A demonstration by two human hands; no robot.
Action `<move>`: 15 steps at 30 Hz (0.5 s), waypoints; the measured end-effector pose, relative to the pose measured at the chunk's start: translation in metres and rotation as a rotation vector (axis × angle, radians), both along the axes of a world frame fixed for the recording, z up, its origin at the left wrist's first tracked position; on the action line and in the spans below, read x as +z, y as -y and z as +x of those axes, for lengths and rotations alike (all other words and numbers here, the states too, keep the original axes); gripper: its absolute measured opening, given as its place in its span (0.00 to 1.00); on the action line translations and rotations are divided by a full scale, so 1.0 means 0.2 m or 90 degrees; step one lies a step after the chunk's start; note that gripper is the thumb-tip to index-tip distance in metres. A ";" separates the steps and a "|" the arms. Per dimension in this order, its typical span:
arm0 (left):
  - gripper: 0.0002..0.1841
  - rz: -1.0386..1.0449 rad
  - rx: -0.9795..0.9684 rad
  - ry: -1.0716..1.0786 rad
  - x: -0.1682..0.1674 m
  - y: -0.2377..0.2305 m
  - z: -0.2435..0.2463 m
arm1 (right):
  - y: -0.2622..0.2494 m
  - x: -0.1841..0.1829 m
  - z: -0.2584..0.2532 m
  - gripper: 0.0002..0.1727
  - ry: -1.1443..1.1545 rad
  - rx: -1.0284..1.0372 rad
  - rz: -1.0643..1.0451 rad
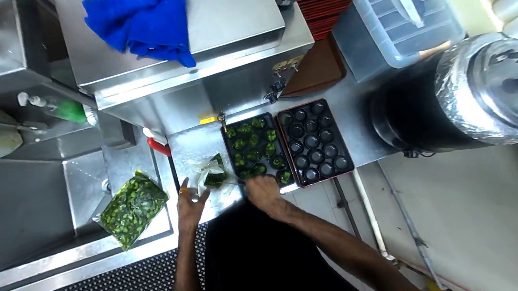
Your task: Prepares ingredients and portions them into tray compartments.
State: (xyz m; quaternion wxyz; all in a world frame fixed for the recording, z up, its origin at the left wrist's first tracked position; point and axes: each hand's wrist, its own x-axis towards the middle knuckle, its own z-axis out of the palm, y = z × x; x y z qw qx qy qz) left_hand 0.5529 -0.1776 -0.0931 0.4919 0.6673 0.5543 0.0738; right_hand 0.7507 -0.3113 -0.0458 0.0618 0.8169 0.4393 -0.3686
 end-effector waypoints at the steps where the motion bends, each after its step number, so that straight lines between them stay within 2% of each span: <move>1: 0.48 -0.006 0.008 0.007 0.00 0.00 -0.01 | -0.01 -0.01 0.00 0.18 0.006 0.006 -0.005; 6: 0.52 0.017 0.099 0.050 0.02 0.01 -0.07 | 0.04 0.02 0.06 0.19 -0.013 -0.019 0.000; 15: 0.49 0.025 0.160 0.119 0.05 -0.03 -0.06 | 0.42 0.07 0.26 0.15 -0.230 -0.194 0.179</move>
